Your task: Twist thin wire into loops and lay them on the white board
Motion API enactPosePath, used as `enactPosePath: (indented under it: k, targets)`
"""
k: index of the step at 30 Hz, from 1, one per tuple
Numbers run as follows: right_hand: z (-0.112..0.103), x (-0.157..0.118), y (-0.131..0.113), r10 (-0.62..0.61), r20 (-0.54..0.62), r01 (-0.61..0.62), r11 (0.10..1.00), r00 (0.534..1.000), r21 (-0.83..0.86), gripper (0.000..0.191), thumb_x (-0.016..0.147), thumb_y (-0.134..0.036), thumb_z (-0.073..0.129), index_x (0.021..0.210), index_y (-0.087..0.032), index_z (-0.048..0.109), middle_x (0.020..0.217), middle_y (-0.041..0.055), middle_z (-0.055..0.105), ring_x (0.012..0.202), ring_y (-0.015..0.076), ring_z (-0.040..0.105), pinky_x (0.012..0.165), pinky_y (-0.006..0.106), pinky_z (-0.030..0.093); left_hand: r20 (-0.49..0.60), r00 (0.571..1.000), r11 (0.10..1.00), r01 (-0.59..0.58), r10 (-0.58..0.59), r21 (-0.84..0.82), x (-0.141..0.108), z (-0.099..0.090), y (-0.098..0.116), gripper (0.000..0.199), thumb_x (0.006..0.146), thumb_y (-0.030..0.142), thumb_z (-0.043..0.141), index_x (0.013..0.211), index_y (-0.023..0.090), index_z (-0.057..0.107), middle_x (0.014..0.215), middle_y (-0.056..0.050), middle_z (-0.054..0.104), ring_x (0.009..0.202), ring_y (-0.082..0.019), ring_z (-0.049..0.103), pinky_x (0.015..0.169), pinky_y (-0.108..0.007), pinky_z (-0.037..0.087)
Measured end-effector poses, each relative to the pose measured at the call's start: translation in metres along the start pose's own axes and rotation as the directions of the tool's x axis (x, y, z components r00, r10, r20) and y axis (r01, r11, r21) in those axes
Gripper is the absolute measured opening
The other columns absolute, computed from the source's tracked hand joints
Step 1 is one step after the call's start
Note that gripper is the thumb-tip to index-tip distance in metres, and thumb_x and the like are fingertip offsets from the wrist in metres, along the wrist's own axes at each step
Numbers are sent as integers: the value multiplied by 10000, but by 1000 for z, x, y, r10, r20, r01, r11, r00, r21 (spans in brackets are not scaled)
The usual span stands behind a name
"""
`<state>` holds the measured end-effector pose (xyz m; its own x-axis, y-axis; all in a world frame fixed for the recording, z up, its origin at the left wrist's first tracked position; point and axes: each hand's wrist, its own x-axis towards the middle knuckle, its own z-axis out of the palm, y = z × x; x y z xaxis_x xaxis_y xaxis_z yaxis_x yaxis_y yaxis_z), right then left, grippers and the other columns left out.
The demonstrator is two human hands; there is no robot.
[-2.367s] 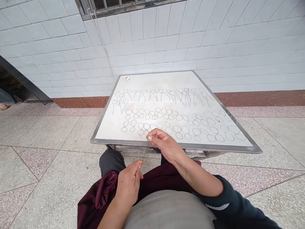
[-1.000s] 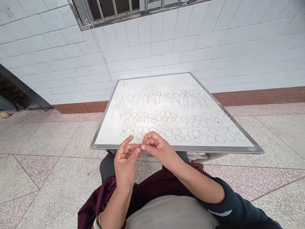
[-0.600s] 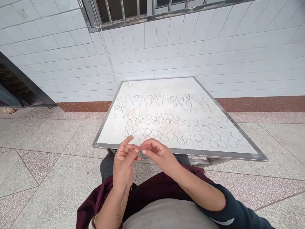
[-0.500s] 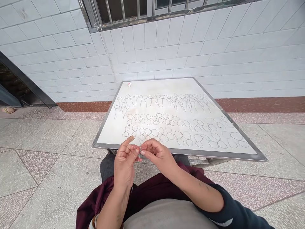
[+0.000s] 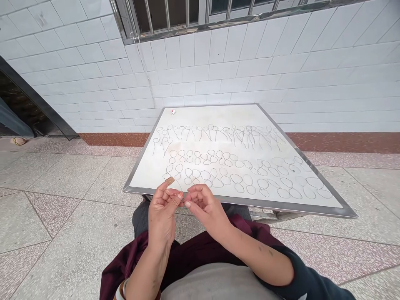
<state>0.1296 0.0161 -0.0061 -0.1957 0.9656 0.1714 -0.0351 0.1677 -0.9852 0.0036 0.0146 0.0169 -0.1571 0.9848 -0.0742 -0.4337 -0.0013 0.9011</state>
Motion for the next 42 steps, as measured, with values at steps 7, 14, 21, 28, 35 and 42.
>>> enactPosePath:
  k: [7, 14, 21, 28, 35, 42]
  targets:
    - [13, 4, 12, 8, -10, -8, 1000, 1000, -28, 305, 772, -227, 654, 999, -253, 452, 876, -1, 606, 781, 146, 591, 745, 328, 493, -51, 999, 1000, -20, 21, 21, 3, -1, -7, 465, 725, 194, 712, 1170, 207, 578, 778, 34, 575, 670, -73, 552, 690, -216, 464]
    - [9, 5, 14, -179, 19, 178, 951, 984, -255, 220, 855, -160, 511, 1052, -258, 521, 922, 25, 602, 785, 151, 588, 740, 318, 493, -24, 996, 983, -86, 91, 165, 6, -5, -7, 484, 726, 219, 712, 1190, 222, 574, 774, 39, 559, 714, -92, 569, 758, -250, 472]
    - [3, 6, 20, -275, 76, 281, 869, 959, -407, 271, 857, -121, 488, 1095, -239, 541, 911, 37, 614, 820, 170, 583, 738, 323, 491, 93, 995, 936, -77, 48, 344, 11, -17, 4, 515, 752, 227, 687, 1245, 226, 542, 776, 29, 584, 713, -97, 554, 731, -236, 458]
    - [-1, 6, 24, -306, 120, 326, 819, 944, -472, 270, 877, -100, 468, 1090, -228, 574, 881, 37, 590, 817, 154, 578, 731, 297, 504, 153, 988, 881, -80, 8, 467, 11, -28, 8, 473, 812, 295, 631, 1270, 234, 530, 762, 29, 562, 645, -93, 511, 662, -237, 453]
    - [-6, 5, 29, -395, 153, 416, 758, 906, -503, 265, 907, -110, 442, 1110, -216, 577, 921, 56, 610, 842, 156, 580, 742, 303, 517, 174, 985, 835, -84, -14, 543, 6, -24, 11, 457, 841, 314, 584, 1289, 254, 517, 770, 29, 549, 639, -102, 515, 669, -257, 457]
    - [-7, 5, 27, -433, 179, 461, 736, 884, -495, 242, 928, -136, 438, 1103, -204, 591, 926, 63, 624, 848, 159, 582, 748, 308, 517, 231, 972, 809, -108, -35, 578, 5, -23, 12, 453, 873, 336, 544, 1317, 262, 494, 750, 28, 550, 626, -105, 497, 653, -254, 449]
